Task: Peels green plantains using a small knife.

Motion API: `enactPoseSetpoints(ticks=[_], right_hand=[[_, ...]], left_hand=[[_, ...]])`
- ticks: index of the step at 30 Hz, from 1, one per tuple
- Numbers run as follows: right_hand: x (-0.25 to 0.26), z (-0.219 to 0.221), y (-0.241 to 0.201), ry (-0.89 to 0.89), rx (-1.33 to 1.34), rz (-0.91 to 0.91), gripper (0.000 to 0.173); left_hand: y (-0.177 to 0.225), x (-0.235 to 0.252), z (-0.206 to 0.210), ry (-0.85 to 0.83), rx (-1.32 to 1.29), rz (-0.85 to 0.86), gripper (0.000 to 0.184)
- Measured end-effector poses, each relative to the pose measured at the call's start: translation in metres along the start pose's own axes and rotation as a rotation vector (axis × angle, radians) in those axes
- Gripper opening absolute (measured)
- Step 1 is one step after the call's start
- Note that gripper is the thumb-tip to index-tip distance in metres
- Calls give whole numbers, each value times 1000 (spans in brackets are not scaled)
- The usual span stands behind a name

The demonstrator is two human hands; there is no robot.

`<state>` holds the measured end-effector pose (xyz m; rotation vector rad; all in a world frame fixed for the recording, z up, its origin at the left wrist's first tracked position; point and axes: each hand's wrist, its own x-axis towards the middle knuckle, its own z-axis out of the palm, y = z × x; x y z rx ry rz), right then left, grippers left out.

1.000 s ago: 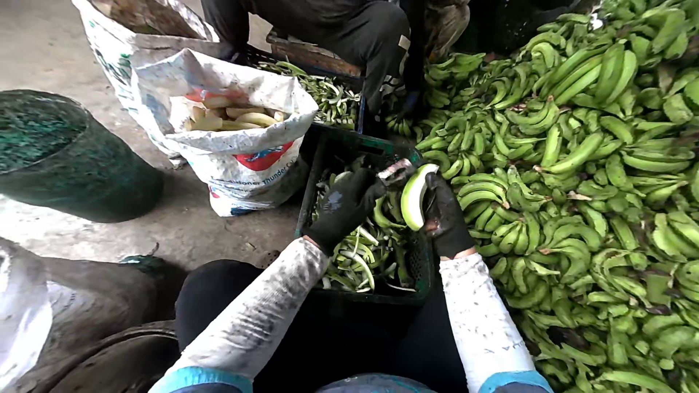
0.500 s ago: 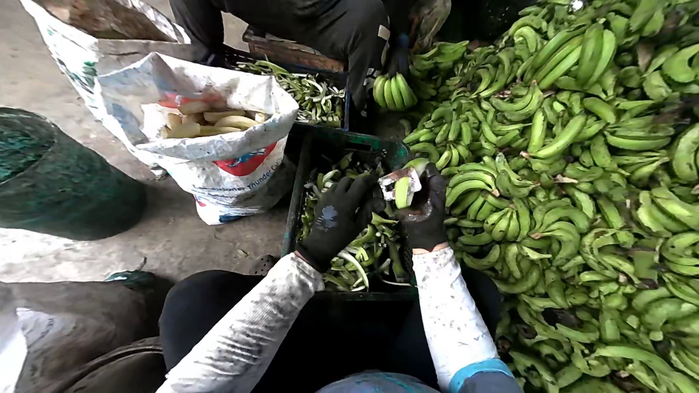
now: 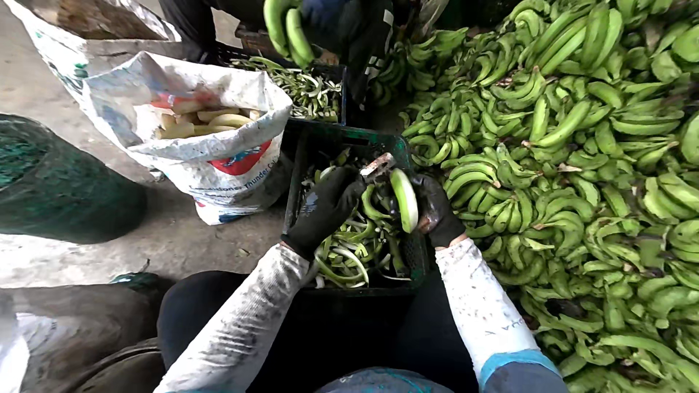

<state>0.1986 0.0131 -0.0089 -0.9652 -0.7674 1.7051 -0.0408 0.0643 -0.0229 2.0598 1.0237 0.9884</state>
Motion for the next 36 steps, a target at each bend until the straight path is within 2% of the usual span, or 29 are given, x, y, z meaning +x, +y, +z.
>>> enactPoseSetpoints(ticks=[3, 4, 7, 10, 13, 17, 19, 21, 23, 25, 28, 31, 33, 36], right_hand=[[8, -13, 12, 163, 151, -215, 36], [11, -22, 17, 150, 198, -276, 34], [16, -39, 27, -5, 389, -287, 38], [9, -28, 28, 127, 363, -262, 39], [-9, -5, 26, 270, -12, -160, 35], [-9, 12, 30, 188, -153, -87, 38], [-9, 17, 30, 237, -334, -80, 34], [-11, 18, 30, 210, -516, -133, 37], [-9, 11, 30, 144, -494, -162, 39], [-2, 2, 31, 150, -191, -98, 34], [0, -10, 23, 120, 171, -26, 43], [5, -21, 22, 103, 201, -188, 44], [7, -29, 21, 45, 199, -184, 46], [2, -26, 25, 56, 133, -183, 40]], left_hand=[[2, -3, 17, -5, 221, 196, 48], [2, -5, 24, 2, 288, 272, 49], [4, -11, 39, 33, 400, 445, 51], [8, -13, 44, 55, 449, 489, 47], [2, -13, 47, -19, 318, 284, 42], [-5, -10, 35, -85, -95, -102, 33], [-6, -11, 31, -78, -201, -252, 39], [-13, -13, 24, -71, -307, -401, 52], [-16, -15, 18, -43, -368, -452, 59], [-8, -15, 11, -28, -320, -392, 58], [2, -13, 10, -3, -94, -142, 41], [-2, -14, 19, -61, 135, 162, 44], [1, -17, 26, -104, 217, 329, 48], [7, -20, 39, -162, 252, 388, 45]])
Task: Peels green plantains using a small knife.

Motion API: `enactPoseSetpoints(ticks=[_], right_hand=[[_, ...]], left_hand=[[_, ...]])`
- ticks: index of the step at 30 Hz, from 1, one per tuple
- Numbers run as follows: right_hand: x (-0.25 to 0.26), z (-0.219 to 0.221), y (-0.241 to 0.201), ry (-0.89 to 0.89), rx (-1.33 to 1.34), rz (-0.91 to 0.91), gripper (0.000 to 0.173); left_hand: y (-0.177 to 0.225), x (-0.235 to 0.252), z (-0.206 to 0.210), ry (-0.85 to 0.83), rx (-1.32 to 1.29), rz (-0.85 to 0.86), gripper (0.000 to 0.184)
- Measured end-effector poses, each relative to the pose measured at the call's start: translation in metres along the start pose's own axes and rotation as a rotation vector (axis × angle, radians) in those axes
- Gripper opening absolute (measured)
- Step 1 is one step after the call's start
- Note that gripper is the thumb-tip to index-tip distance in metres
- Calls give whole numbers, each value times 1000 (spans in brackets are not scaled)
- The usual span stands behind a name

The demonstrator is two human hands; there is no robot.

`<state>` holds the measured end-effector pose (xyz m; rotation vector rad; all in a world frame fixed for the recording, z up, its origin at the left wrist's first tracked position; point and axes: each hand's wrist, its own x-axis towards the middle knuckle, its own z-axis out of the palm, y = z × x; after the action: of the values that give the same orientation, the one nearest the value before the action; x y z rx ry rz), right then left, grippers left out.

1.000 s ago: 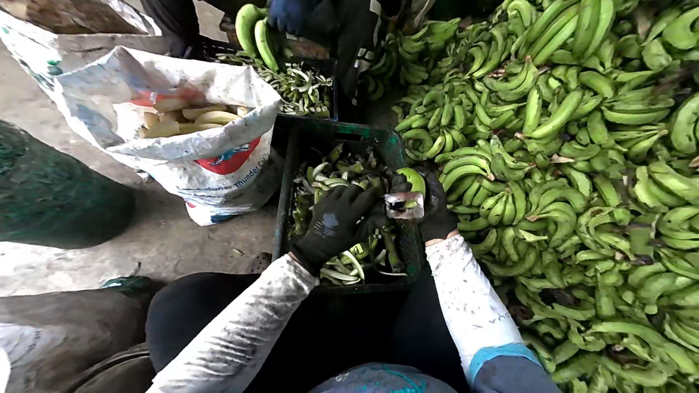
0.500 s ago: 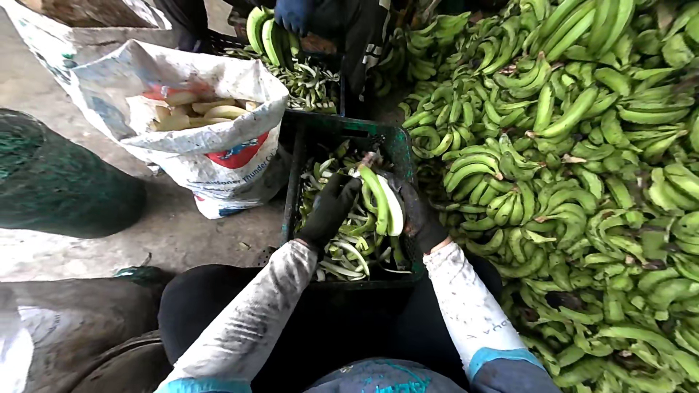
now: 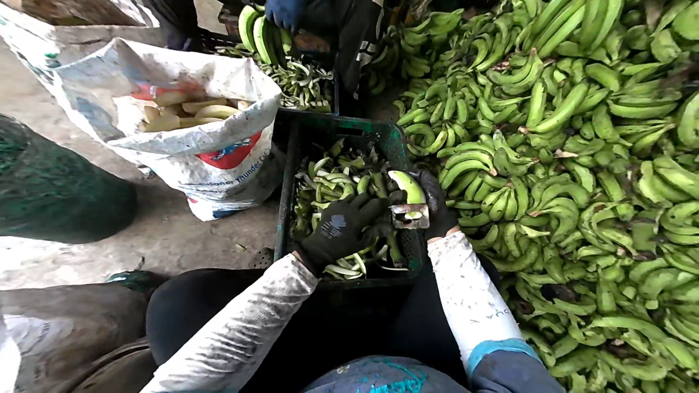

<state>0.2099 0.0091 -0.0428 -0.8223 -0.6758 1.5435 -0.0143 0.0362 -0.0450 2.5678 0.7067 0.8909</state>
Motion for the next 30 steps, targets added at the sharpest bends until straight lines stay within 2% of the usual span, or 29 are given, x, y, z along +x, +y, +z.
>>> enactPoseSetpoints(ticks=[2, 5, 6, 8, 10, 13, 15, 16, 18, 20, 23, 25, 27, 30], right_hand=[[-1, 3, 6, -30, -48, -3, 36], [6, 18, 14, -105, 85, 86, 31], [6, 20, 16, -101, 117, 110, 34], [-2, 19, 17, -33, 20, 69, 34], [-7, 11, 18, 19, -90, 11, 31], [1, 13, 6, 76, -37, 84, 32], [8, 11, 2, 74, 0, 62, 34], [4, 7, 4, 87, -72, 10, 31], [-6, 1, 9, 135, -212, -34, 30], [-9, 8, 10, 133, -164, 21, 30], [-9, 8, 22, 57, -178, 19, 32], [-10, 12, 24, 66, -229, 23, 33], [-10, 18, 20, 102, -195, 67, 32], [-8, 21, 6, 280, -317, 127, 25]], left_hand=[[2, 2, 5, -26, -10, -101, 41], [-5, 3, 5, 15, 17, -357, 34], [-9, 3, 2, 38, 18, -442, 33], [-17, 1, -13, 91, -44, -581, 34], [-22, -3, -31, 146, -140, -638, 42], [-20, -6, -44, 127, -339, -538, 40], [-10, -7, -42, -7, -503, -433, 34], [-3, -7, -37, -81, -563, -395, 33], [13, -8, -25, -204, -623, -353, 28], [15, -8, -10, -233, -582, -321, 26], [-2, -9, 5, -121, -307, -350, 28], [-17, -7, 6, 2, -86, -444, 27], [-29, -5, -11, 101, -56, -566, 33], [-34, -6, -41, 313, -184, -547, 42]])
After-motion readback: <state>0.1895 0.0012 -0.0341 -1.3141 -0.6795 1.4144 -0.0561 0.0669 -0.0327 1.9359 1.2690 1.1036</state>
